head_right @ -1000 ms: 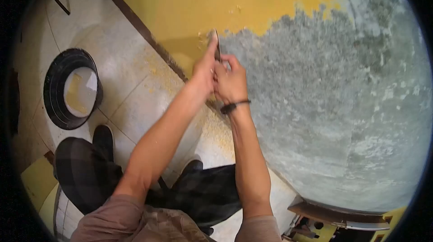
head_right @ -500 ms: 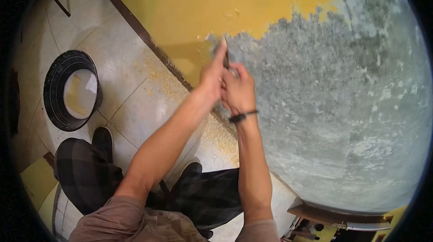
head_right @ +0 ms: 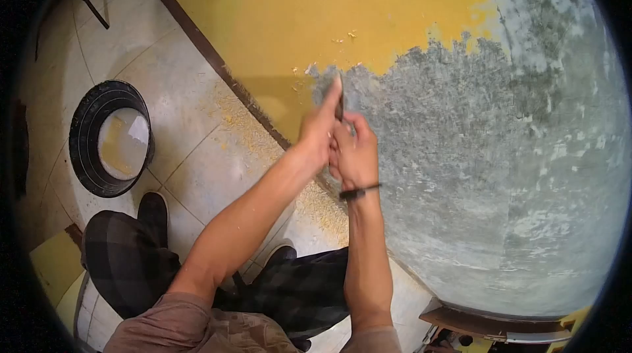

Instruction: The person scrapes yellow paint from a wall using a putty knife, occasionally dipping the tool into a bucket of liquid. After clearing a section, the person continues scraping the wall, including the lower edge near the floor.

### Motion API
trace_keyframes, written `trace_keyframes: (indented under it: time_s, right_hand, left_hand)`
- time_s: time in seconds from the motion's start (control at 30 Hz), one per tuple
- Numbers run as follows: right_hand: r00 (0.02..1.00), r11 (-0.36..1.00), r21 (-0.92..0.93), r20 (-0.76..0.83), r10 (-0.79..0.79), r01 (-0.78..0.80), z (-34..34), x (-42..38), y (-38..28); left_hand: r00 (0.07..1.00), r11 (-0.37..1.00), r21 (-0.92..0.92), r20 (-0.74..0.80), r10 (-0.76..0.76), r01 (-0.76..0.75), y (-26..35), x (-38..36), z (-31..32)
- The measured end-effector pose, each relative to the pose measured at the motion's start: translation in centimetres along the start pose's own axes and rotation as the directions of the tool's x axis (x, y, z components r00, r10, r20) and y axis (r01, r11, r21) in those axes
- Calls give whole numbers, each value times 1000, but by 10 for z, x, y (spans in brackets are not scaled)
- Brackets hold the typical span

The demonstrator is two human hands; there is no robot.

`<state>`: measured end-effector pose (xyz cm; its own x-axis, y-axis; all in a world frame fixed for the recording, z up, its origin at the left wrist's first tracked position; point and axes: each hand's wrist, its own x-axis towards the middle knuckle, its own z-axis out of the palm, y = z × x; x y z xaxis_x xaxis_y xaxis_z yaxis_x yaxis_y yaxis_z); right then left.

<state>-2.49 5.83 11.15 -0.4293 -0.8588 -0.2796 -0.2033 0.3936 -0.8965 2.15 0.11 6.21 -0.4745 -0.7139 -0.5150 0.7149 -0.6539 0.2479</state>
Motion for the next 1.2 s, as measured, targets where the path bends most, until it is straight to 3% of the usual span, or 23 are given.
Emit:
trace_keyframes:
  time_s: [0.03, 0.1, 0.17, 0.23, 0.3, 0.37, 0.43, 0.5, 0.53, 0.57, 0.63, 0.67, 0.7, 0.77, 0.83, 0.9, 1.03, 1.2]
  right_hand:
    - [1000, 1000, 5, -13, 8, -8, 8, 5, -9]
    - [995, 999, 31, 102, 6, -9, 24, 20, -23]
    - [996, 999, 49, 87, -10, 5, 19, 14, -11]
    - [998, 998, 10, -18, -54, 54, 8, 3, 11]
    - [1000, 1000, 5, -3, 19, -18, 9, 9, 1]
    - [995, 997, 59, 90, -49, 44, 20, 19, -8]
    - [995, 998, 68, 101, 8, -15, 18, 13, -3]
    - [990, 989, -56, -21, -137, 136, 4, 5, 26]
    - [999, 998, 48, -36, -29, 31, 3, -3, 20]
    - [999, 998, 46, -27, -36, 37, 9, 3, 14]
    - [996, 997, 12, 41, -77, 77, 21, 22, 5]
    - [992, 997, 76, 129, -7, -3, 22, 33, 2]
    - [993, 995, 91, 114, 25, -35, 27, 35, 0]
    - [998, 998, 66, 50, -26, 23, 36, 31, 10]
    - [955, 945, -134, 19, -297, 297, 35, 56, 54]
    - [986, 996, 76, 156, -65, 54, 21, 19, 30]
    - [948, 932, 345, 318, -3, -113, -8, -24, 16]
    - [958, 915, 388, 288, -8, -110, -37, -46, 7]
  left_hand:
    - [997, 996, -77, 65, 48, -43, 7, 7, -3]
    - [998, 997, -56, 43, -55, 57, 23, 7, -10]
    - [994, 994, -42, 42, -99, 101, 22, 6, -9]
    - [1000, 997, 69, 2, -22, 22, -5, 12, -12]
    - [998, 997, 71, -48, -27, 30, 7, 6, -3]
    - [993, 993, 6, 39, -114, 114, 18, 21, -15]
    - [983, 985, 24, 72, -171, 170, 16, 10, -20]
    - [989, 990, 86, 86, -122, 115, -18, 21, -22]
    - [995, 971, 214, -40, -96, 103, -15, 6, -14]
    - [995, 973, 210, -40, -86, 93, -5, 12, -14]
    - [996, 996, 33, 19, -87, 87, 9, 28, -20]
    - [994, 993, 40, 15, -110, 109, 7, 30, -27]
    - [993, 993, 27, 28, -118, 117, 11, 32, -32]
    - [992, 994, 33, 71, -104, 102, 26, 34, -32]
    - [993, 996, 83, 109, -40, 31, 14, 47, -45]
    - [970, 987, 160, 232, -70, 33, 5, 37, -52]
    - [961, 950, 289, 211, -180, 114, 6, -34, -30]
    - [947, 917, 399, 295, -125, -3, -17, -64, -23]
